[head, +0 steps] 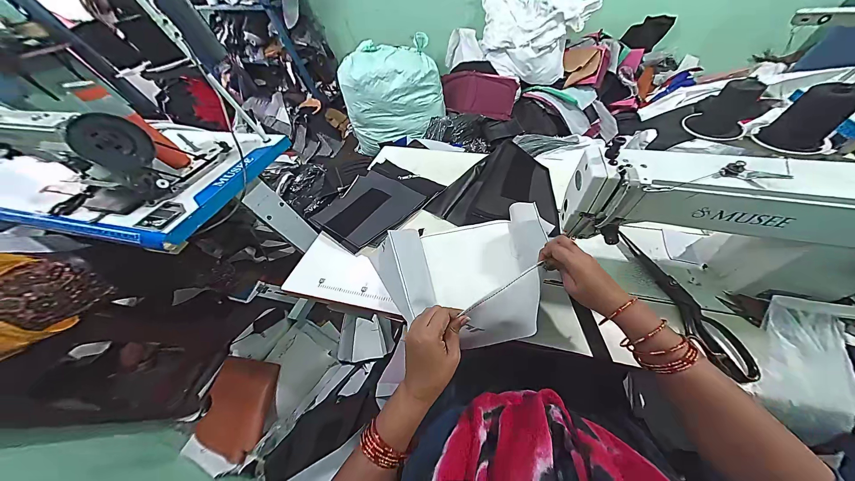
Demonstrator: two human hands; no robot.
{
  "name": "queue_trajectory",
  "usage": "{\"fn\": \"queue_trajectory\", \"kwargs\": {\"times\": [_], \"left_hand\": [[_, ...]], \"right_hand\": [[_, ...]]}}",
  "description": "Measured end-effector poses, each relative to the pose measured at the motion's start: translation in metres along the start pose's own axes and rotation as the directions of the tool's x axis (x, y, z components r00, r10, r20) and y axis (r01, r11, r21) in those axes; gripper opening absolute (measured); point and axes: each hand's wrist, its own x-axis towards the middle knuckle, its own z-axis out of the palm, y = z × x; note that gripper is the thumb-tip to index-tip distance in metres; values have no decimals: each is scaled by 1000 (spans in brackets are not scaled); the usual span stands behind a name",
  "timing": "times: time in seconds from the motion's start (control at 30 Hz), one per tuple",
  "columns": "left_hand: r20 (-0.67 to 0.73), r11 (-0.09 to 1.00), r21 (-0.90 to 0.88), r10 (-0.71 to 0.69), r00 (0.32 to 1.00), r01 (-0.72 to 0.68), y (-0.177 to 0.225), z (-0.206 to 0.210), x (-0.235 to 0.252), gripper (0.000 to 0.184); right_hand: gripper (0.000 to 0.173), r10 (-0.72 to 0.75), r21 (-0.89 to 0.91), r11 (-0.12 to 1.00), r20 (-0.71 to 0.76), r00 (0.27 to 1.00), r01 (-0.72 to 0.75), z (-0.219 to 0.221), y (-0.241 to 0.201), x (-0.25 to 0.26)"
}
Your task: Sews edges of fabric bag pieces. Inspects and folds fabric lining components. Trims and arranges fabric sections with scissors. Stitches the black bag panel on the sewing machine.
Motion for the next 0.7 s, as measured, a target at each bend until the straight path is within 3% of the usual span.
{"fn": "queue_trajectory", "kwargs": {"times": [0.17, 0.23, 0.3, 0.43, 0.6, 0.7], "left_hand": [[131, 984, -160, 97, 987, -76, -16, -19, 10, 30], [75, 998, -67, -14, 997, 19, -28, -37, 17, 31], [26, 969, 102, -227, 973, 224, -39, -53, 26, 35], [233, 795, 286, -599, 766, 535, -46, -62, 52, 63], [373, 669, 468, -742, 557, 577, -35, -40, 79, 60], [379, 644, 500, -764, 523, 579, -33, -35, 86, 47]], "right_hand": [[27, 7, -39, 999, 98, 995, -3, -8, 7, -6], [28, 9, -72, 997, 61, 998, -5, -14, -8, -5], [25, -68, -108, 992, -32, 997, 64, -11, -28, -1], [35, -237, -146, 962, -40, 971, 229, 31, -83, 1], [34, -253, -209, 937, 153, 955, 281, 95, -124, 6], [24, -255, -166, 948, 108, 961, 270, 106, -126, 2]]}}
